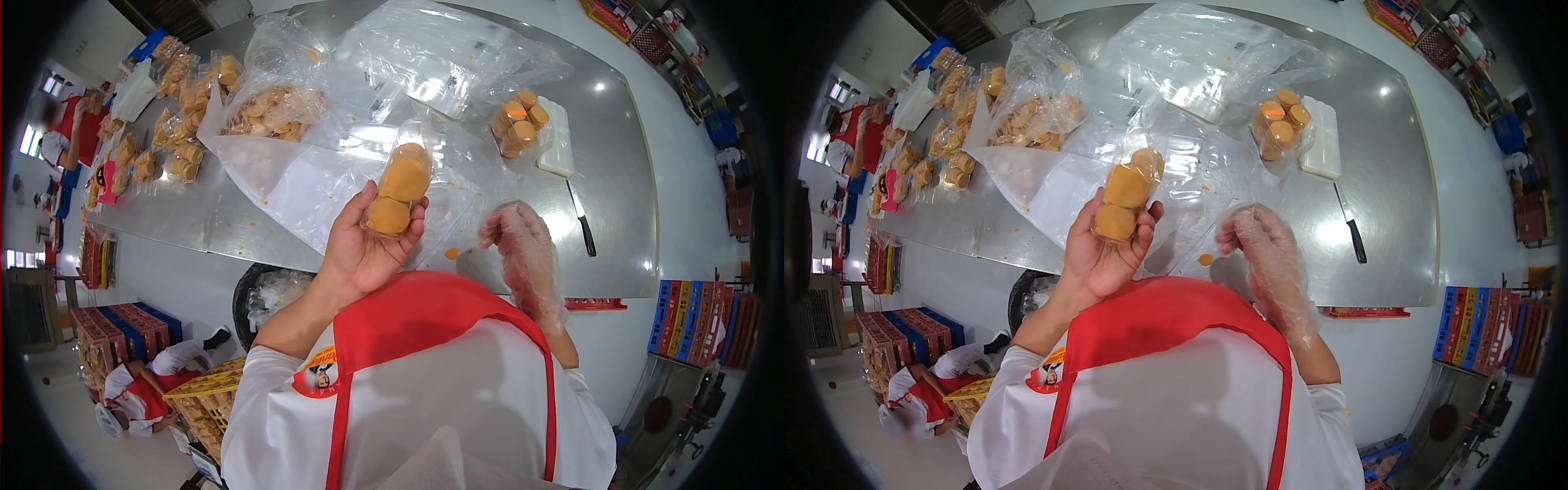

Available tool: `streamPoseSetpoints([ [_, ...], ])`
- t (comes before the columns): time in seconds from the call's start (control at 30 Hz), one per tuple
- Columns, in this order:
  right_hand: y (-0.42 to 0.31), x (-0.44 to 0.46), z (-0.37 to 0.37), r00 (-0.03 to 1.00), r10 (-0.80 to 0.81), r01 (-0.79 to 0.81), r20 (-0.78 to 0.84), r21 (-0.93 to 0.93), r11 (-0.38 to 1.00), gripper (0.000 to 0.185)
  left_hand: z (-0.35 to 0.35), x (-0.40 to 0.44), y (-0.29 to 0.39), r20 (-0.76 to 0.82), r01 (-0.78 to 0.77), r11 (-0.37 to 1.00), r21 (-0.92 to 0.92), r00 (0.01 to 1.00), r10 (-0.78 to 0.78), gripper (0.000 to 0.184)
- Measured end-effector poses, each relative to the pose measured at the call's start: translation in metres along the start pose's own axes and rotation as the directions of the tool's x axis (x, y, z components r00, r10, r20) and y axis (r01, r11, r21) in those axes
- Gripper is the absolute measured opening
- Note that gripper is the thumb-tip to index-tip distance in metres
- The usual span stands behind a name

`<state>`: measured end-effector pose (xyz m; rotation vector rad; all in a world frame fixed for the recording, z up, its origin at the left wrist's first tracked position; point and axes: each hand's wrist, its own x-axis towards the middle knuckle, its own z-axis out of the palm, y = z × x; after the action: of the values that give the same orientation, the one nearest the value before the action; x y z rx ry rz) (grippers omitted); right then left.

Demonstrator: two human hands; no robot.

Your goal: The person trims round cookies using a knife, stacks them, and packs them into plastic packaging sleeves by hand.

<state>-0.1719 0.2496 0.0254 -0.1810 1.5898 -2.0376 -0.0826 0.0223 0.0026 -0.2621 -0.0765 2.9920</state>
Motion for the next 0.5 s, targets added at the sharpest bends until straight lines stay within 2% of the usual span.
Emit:
streamPoseSetpoints([
  [0.13,0.005,0.001,0.0,0.999,0.045,-0.045,-0.015,0.006,0.999,0.021,-0.005,-0.003,0.002,0.046,-0.035,0.99,0.134,0.999,0.029,0.052],
  [0.17,0.006,0.002,-0.002,1.0,0.012,-0.012,0.005,-0.053,0.999,0.021,-0.006,-0.004,0.003,0.073,-0.041,0.983,0.177,0.997,0.028,0.05],
  [0.23,0.005,0.005,-0.012,0.998,-0.049,0.057,0.051,-0.169,0.984,0.021,0.002,-0.006,-0.004,0.05,-0.194,0.944,0.266,0.981,0.187,0.048],
  [0.27,0.003,0.008,-0.02,0.984,-0.179,0.163,0.0,-0.407,0.899,0.021,0.008,-0.008,-0.008,0.045,-0.267,0.912,0.311,0.963,0.267,0.049],
  [0.3,-0.001,0.014,-0.033,0.949,-0.314,0.236,-0.016,-0.623,0.746,0.021,0.012,-0.009,-0.009,0.077,-0.342,0.862,0.375,0.938,0.338,0.051],
  [0.37,-0.003,0.034,-0.084,0.825,-0.557,0.107,-0.096,-0.941,0.321,0.023,0.018,-0.013,-0.012,0.154,-0.476,0.732,0.487,0.872,0.464,0.056],
  [0.43,-0.004,0.041,-0.132,0.711,-0.677,-0.122,-0.191,-0.981,0.148,0.028,0.016,-0.016,-0.013,0.273,-0.567,0.607,0.557,0.815,0.512,0.059],
  [0.5,0.001,0.041,-0.176,0.733,-0.616,-0.34,-0.289,-0.94,0.038,0.031,0.012,-0.019,-0.014,0.359,-0.637,0.435,0.637,0.744,0.564,0.066],
])
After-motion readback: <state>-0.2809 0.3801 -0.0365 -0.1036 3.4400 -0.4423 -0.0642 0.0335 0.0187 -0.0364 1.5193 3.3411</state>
